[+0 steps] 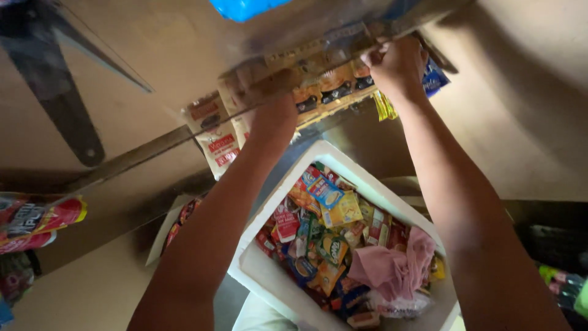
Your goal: Organizing and stocking various packaged food items onto grocery store shelves.
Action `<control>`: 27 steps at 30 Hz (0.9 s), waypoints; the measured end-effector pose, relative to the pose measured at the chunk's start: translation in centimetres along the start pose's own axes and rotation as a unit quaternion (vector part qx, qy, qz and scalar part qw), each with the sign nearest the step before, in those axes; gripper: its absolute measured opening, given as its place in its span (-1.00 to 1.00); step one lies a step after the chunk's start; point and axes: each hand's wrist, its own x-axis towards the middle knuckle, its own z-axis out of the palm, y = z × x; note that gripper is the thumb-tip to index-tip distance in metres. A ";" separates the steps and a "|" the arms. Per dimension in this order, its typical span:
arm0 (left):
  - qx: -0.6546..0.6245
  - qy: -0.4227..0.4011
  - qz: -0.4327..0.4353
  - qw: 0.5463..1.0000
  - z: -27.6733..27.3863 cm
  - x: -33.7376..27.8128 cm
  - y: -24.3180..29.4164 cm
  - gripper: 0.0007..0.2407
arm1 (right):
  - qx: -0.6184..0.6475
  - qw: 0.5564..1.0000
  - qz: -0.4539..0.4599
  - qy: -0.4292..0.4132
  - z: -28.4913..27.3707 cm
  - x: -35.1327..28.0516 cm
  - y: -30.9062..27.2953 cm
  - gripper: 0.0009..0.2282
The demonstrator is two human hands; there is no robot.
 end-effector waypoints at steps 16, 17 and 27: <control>-0.078 -0.088 0.116 0.986 -9.8 -13.8 13.2 -0.83 | 0.140 0.968 -0.046 -0.201 -8.1 -25.9 -1.5 -0.71; -0.104 -0.117 0.122 0.980 -8.7 -15.4 13.5 -0.81 | 0.110 0.964 -0.036 -0.241 -8.1 -28.0 -0.2 -0.67; -0.228 -0.332 -0.141 0.905 -0.3 -35.7 17.3 -0.73 | -0.136 0.987 -0.078 -0.020 -2.8 -49.8 9.0 -0.53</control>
